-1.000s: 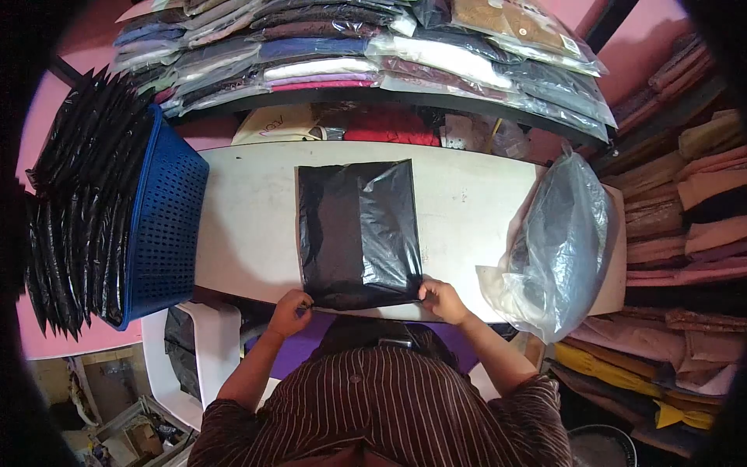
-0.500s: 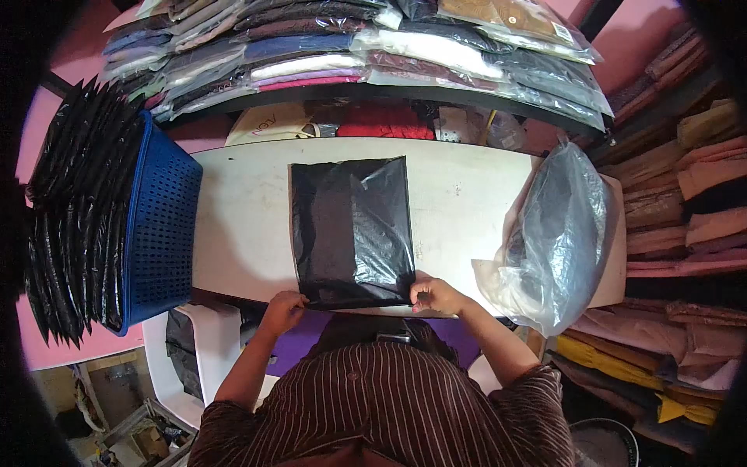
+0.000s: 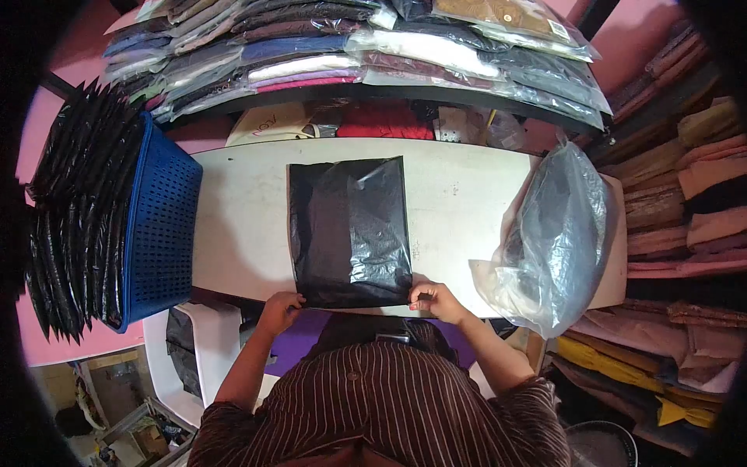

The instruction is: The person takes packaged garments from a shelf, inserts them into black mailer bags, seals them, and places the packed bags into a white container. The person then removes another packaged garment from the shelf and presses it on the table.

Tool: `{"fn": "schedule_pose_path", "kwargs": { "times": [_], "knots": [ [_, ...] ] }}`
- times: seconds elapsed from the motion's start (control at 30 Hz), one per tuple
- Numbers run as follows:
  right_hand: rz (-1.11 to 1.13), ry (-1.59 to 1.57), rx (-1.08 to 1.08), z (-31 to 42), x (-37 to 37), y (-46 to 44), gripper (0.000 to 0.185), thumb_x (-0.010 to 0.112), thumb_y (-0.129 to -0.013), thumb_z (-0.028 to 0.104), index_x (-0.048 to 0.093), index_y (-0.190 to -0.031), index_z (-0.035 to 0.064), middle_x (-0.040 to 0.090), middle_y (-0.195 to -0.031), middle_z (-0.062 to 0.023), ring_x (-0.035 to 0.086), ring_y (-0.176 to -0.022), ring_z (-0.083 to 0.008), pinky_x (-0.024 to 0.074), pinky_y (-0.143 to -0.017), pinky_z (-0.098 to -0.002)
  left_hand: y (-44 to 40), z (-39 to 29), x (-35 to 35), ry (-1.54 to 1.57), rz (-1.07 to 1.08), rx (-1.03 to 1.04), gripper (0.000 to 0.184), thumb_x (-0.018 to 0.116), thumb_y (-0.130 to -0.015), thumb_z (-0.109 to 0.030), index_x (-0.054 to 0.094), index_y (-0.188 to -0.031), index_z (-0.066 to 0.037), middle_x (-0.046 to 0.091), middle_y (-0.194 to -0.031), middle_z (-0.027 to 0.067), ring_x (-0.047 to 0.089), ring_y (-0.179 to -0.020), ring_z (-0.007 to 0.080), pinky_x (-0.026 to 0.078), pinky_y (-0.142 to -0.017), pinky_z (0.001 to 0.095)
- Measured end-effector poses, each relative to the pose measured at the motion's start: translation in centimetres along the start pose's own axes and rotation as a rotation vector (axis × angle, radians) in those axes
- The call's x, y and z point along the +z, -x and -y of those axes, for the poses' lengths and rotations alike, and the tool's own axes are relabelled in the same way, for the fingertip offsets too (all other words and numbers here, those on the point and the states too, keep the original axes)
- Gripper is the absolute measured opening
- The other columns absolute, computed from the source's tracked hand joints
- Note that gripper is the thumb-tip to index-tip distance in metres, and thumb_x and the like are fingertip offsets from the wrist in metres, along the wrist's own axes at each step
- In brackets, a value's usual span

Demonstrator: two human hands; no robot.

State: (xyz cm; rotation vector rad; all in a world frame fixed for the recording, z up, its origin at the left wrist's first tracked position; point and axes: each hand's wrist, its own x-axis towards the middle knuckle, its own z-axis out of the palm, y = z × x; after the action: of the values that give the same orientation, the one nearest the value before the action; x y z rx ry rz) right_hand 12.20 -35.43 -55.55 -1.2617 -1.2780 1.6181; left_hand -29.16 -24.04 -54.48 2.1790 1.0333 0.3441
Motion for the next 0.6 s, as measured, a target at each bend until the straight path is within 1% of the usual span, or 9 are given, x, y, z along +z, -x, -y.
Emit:
{"fn": "schedule_pose_path", "kwargs": {
  "times": [0.03,0.13,0.27,0.37,0.43,0.6],
  "knots": [
    [-0.032,-0.091,-0.007,-0.4,0.0,0.1,0.011,0.066,-0.082,-0.006,0.061,-0.084,0.0035,0.061,-0.087,-0.0016,0.058,-0.087,-0.0124,0.0474,-0.083,-0.0283,0.0,-0.1,0.0,-0.001,-0.007,0.008,0.019,0.068,-0.064,0.0,0.058,-0.079,-0.005,0.07,-0.097,0.0097,0.064,-0.098,0.0311,0.049,-0.086,0.042],
    [-0.041,-0.16,-0.014,-0.8,0.0,0.2,0.012,0.067,-0.082,-0.005,0.061,-0.084,0.0052,0.062,-0.089,-0.002,0.057,-0.088,-0.0124,0.0469,-0.084,-0.0287,0.0,-0.1,0.0,-0.017,0.001,0.011,0.018,0.068,-0.064,0.001,0.058,-0.078,-0.004,0.07,-0.097,0.01,0.064,-0.099,0.0307,0.049,-0.086,0.0416],
    [-0.072,-0.135,-0.072,-0.8,0.3,0.3,0.012,0.068,-0.082,-0.004,0.061,-0.083,0.0052,0.062,-0.092,-0.0024,0.057,-0.089,-0.0121,0.0464,-0.085,-0.0286,0.0,0.0,0.3,-0.026,0.0,-0.021,0.017,0.068,-0.064,0.003,0.058,-0.076,-0.003,0.07,-0.097,0.0105,0.064,-0.099,0.0298,0.049,-0.086,0.0411],
    [-0.134,-0.185,-0.085,-1.1,1.0,0.5,0.011,0.067,-0.083,-0.003,0.061,-0.084,0.0051,0.062,-0.095,-0.003,0.057,-0.09,-0.0115,0.0462,-0.085,-0.028,0.0,-0.3,0.4,0.002,-0.033,-0.002,0.018,0.068,-0.063,0.003,0.058,-0.077,-0.003,0.07,-0.097,0.0108,0.065,-0.099,0.0299,0.05,-0.086,0.0412],
    [-0.185,-0.376,-0.039,-1.5,1.5,0.5,0.01,0.067,-0.084,-0.001,0.059,-0.084,0.0057,0.062,-0.096,-0.0035,0.057,-0.092,-0.0113,0.0459,-0.085,-0.0275,0.1,-0.4,0.4,-0.008,-0.028,-0.023,0.018,0.069,-0.063,0.003,0.058,-0.077,-0.003,0.07,-0.097,0.011,0.064,-0.1,0.0299,0.05,-0.086,0.0413],
    [-0.275,-0.444,-0.088,-1.4,2.2,0.2,0.01,0.066,-0.085,0.0,0.058,-0.085,0.0065,0.063,-0.098,-0.0049,0.057,-0.091,-0.0108,0.0453,-0.085,-0.0273,0.2,-0.4,0.4,-0.012,0.002,-0.054,0.019,0.069,-0.063,0.003,0.058,-0.077,-0.003,0.07,-0.098,0.0112,0.064,-0.101,0.0303,0.05,-0.087,0.0418]
  ]
}}
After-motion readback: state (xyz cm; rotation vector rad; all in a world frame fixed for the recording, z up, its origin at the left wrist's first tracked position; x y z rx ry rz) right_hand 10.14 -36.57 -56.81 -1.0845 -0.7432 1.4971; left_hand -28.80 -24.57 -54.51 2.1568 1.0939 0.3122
